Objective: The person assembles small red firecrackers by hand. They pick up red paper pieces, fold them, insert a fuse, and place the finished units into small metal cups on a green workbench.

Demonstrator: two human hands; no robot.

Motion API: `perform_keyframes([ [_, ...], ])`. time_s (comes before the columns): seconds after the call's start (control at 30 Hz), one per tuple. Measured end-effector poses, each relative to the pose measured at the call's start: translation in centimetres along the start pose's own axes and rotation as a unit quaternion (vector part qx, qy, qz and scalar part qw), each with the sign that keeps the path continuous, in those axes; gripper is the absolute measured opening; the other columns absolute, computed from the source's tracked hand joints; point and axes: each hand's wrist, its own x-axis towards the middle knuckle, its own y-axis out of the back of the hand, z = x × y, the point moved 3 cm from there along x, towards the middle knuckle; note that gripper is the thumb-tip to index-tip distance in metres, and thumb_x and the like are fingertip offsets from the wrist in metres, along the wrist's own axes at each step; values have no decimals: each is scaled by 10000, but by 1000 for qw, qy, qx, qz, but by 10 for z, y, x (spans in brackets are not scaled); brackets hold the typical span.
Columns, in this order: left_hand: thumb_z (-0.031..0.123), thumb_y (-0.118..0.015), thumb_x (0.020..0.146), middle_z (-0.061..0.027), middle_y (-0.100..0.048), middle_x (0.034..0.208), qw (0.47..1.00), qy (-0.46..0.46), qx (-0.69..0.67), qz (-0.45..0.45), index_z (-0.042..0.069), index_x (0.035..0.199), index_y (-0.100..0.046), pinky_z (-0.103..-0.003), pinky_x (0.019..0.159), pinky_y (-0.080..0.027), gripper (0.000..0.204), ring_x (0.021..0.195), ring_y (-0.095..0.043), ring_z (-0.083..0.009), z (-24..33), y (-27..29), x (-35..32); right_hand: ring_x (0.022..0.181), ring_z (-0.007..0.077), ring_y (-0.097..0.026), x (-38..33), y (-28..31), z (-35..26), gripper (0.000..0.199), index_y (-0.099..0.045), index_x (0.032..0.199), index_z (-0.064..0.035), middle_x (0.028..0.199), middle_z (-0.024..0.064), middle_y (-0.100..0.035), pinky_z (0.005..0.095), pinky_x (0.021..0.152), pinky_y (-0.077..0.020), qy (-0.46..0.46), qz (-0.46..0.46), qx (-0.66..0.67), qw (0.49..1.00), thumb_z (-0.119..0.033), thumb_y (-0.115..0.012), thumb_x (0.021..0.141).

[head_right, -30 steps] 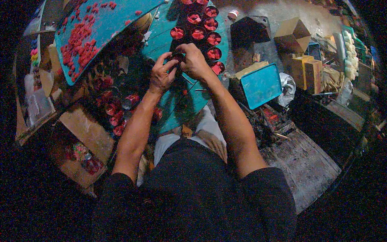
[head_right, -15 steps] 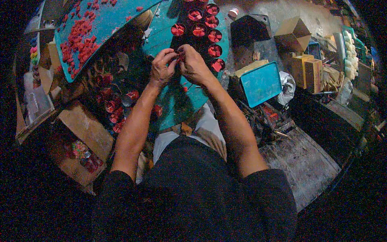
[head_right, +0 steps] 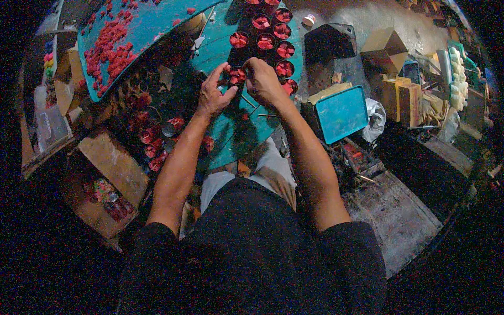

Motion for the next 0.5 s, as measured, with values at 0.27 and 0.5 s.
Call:
perform_keyframes([
  [0.27, 111, -828, 772, -174, -637, 1362, 1000, -13, 16, -12, 52, 1457, -508, -413, 1087, -486, 758, 1259, -624, -335, -13, -5, -5, 1037, 412, -629, -18, -12, -19, 448, -566, 1205, 0, 1120, 229, -625, 452, 883, -522, -1, -11, -53, 999, -16, -758, 800],
  [0.5, 54, -776, 772, -219, -615, 1338, 1000, 7, -10, -1, 23, 1416, -528, -428, 1049, -500, 691, 1219, -612, -396, -3, -6, -3, 940, 370, -669, -16, -16, -12, 432, -598, 1169, 12, 1045, 209, -658, 430, 835, -541, -28, 35, -27, 999, -53, -802, 794],
])
